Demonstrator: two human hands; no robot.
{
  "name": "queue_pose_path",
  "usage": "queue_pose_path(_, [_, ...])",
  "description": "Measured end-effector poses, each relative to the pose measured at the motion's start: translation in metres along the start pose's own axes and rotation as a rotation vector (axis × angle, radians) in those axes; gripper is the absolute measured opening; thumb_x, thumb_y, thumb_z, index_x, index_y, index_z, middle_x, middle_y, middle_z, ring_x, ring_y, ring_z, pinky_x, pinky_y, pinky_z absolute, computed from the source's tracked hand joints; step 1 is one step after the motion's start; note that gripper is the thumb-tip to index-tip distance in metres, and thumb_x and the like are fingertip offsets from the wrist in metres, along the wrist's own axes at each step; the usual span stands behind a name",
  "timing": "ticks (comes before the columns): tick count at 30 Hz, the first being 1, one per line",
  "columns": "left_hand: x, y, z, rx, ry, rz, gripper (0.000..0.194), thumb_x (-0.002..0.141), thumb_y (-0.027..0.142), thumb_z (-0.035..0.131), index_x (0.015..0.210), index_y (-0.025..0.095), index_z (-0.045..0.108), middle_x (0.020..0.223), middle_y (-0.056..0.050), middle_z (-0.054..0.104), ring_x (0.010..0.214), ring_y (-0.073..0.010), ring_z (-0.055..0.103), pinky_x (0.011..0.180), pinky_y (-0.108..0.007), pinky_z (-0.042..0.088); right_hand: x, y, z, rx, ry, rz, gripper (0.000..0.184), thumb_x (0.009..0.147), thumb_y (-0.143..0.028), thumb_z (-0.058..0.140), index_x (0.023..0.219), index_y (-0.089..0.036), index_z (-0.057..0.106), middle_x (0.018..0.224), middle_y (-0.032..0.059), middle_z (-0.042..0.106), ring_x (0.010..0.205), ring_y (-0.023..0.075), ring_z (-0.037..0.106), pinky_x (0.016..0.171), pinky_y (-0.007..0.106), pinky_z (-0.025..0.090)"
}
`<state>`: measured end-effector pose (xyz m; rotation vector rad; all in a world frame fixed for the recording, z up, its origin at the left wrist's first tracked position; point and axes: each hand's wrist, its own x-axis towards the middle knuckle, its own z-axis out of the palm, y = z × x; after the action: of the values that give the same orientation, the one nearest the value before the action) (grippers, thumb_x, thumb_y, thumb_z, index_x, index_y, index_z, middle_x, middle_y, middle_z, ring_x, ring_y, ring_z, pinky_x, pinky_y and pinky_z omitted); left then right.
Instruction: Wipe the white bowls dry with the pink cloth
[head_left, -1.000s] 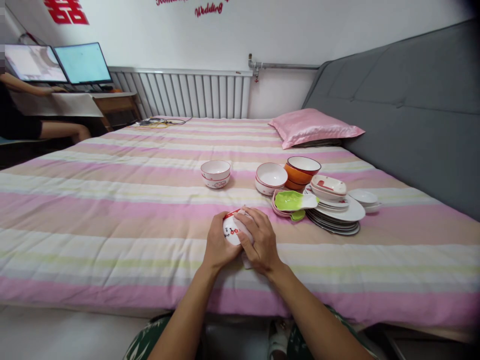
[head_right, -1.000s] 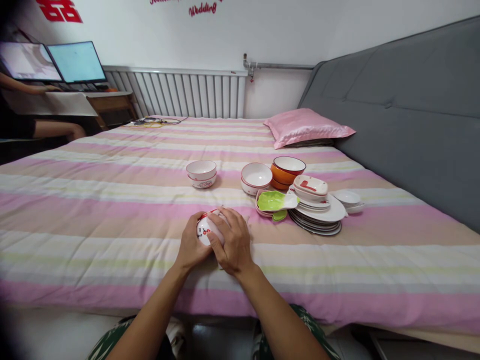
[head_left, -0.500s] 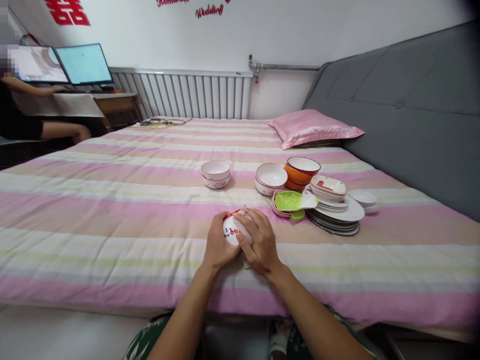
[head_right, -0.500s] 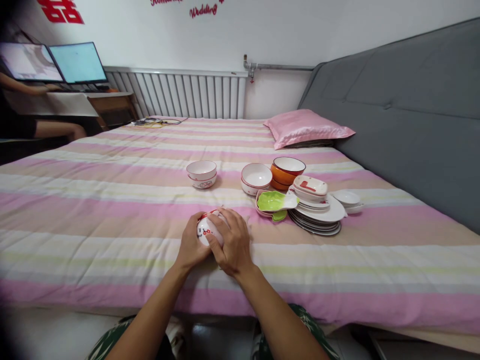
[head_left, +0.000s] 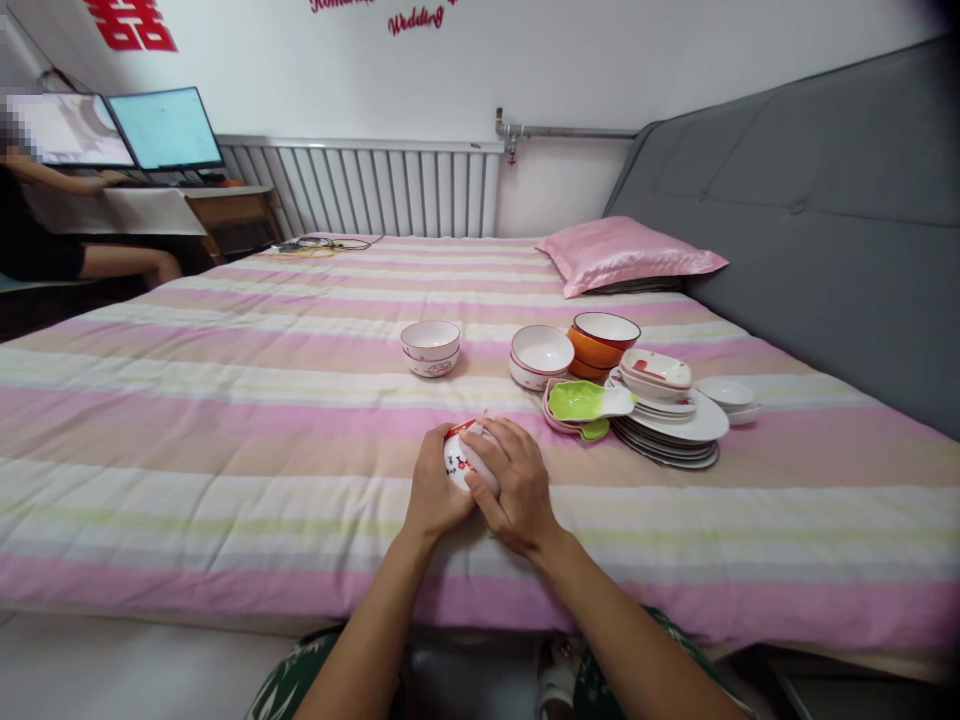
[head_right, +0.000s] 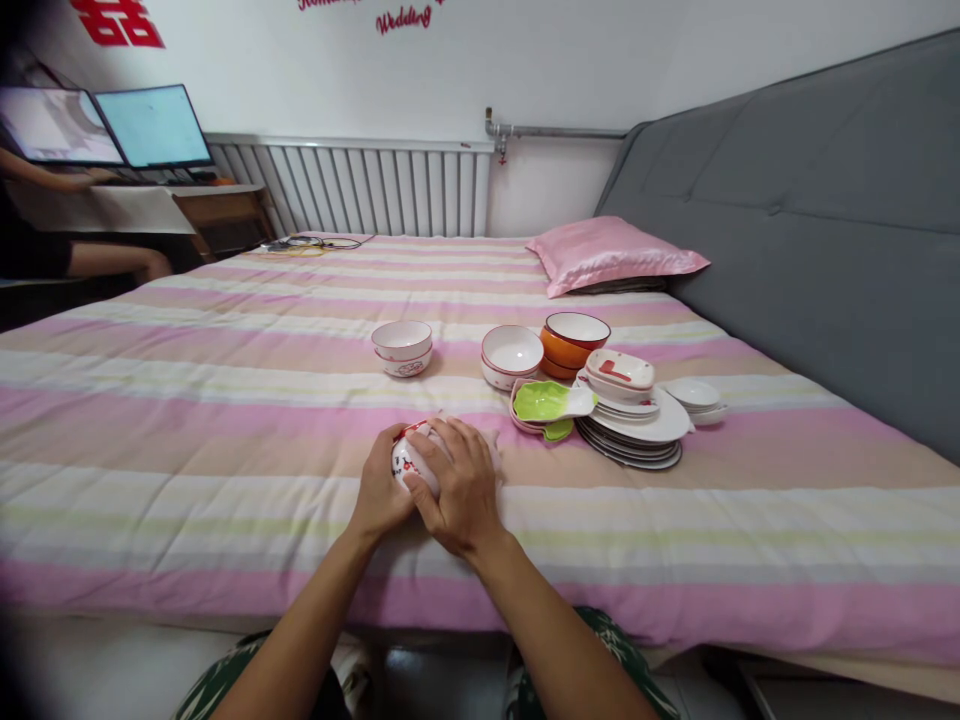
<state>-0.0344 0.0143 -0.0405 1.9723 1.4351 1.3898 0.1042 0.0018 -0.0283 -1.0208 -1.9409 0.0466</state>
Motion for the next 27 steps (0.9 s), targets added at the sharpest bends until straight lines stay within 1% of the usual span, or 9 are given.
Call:
queue_pose_path(8, [0.0,-0.003,0.0,-0.034,-0.012,-0.007,0.053,0.065,0.028,0.061,0.113,0.014,0.046,0.105,-0.011,0.058,0.094,-0.0242,0.058,0.085,-0.042,0.049,-0.001,-0.005,0.002,-0.043,0.025,-0.06,0.04,0.088,-0.037,0.047,0.123,-0.022,0.059,0.131,0.0088,0.053,0.124,0.0289,0.041,0.107,0.051,0.03])
queue_pose_path(13, [0.0,-0.002,0.001,-0.012,0.004,0.001,0.051,0.067,0.028,0.06,0.113,0.014,0.045,0.105,-0.011,0.058,0.094,-0.0238,0.059,0.085,-0.041,0.049,0.001,-0.005,0.002,-0.032,0.025,-0.032,0.035,0.091,-0.032,0.044,0.121,-0.025,0.061,0.13,0.0067,0.055,0.124,0.0269,0.041,0.107,0.049,0.031])
queue_pose_path(16, [0.001,-0.001,0.003,0.041,0.021,-0.002,0.051,0.067,0.029,0.062,0.113,0.013,0.045,0.104,-0.012,0.058,0.093,-0.024,0.059,0.084,-0.041,0.049,0.003,-0.002,0.002,0.007,0.024,0.028,0.034,0.093,-0.03,0.042,0.12,-0.026,0.062,0.128,0.0056,0.057,0.123,0.0244,0.044,0.107,0.046,0.032])
queue_pose_path(20, [0.001,0.0,0.007,0.106,0.038,0.011,0.058,0.06,0.029,0.067,0.112,0.014,0.045,0.102,-0.011,0.057,0.092,-0.0249,0.059,0.082,-0.041,0.051,0.007,0.007,-0.001,0.122,0.024,0.132,0.034,0.095,-0.029,0.039,0.12,-0.024,0.062,0.127,0.0061,0.059,0.122,0.0218,0.047,0.106,0.042,0.034])
queue_pose_path(24, [0.0,0.001,0.01,0.128,0.045,0.022,0.063,0.056,0.027,0.069,0.112,0.015,0.044,0.102,-0.01,0.057,0.091,-0.025,0.059,0.081,-0.041,0.051,0.01,0.021,0.0,0.35,0.066,0.261,0.034,0.095,-0.03,0.037,0.114,-0.023,0.064,0.119,0.0046,0.064,0.117,0.0191,0.053,0.104,0.038,0.038])
queue_pose_path(27, [-0.001,0.002,0.011,0.133,0.056,0.042,0.064,0.056,0.029,0.07,0.112,0.015,0.044,0.102,-0.01,0.057,0.091,-0.0252,0.059,0.081,-0.041,0.051,0.01,0.033,0.007,0.563,0.111,0.397,0.034,0.095,-0.033,0.037,0.11,-0.023,0.066,0.118,0.0043,0.065,0.113,0.0191,0.057,0.102,0.037,0.041])
